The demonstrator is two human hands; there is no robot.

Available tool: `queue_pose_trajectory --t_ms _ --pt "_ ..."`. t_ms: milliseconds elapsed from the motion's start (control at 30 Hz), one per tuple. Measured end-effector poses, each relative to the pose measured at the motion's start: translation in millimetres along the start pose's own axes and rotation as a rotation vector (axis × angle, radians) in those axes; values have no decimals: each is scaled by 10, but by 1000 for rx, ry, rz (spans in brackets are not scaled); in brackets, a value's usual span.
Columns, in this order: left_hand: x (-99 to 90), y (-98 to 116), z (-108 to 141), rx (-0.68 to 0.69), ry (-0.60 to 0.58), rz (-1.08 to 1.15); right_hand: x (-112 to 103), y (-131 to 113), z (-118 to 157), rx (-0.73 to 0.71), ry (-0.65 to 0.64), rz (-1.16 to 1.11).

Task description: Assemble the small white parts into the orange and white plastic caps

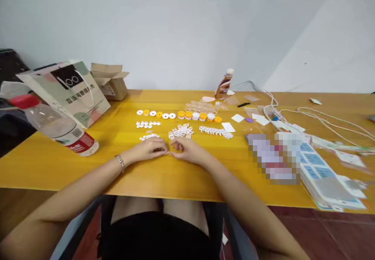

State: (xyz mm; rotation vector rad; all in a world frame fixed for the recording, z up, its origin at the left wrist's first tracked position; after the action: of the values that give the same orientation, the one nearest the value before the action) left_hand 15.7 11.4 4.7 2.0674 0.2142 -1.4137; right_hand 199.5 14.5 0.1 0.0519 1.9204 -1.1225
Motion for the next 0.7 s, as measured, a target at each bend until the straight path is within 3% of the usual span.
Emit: queue_pose_trajectory --t_ms 167,533,633,700 --pt "23 2 15 -64 12 53 116 -58 1 -1 -39 -57" --pt "7 -17 19 -206 2 395 115 21 -14 126 -31 -130" --pt "-120 -38 38 -225 142 374 129 15 -18 121 -10 -110" --pt "-264 -147 81 -292 352 335 148 9 -21 120 -4 -97"
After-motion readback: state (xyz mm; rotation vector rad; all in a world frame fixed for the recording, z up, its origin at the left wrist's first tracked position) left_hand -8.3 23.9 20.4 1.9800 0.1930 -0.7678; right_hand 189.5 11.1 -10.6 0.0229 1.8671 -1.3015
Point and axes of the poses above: each hand's wrist, its own z-axis away from the middle knuckle, its own x-axis out of the palm, y = z × x, the point moved 2 cm from there along -z, towards the middle knuckle
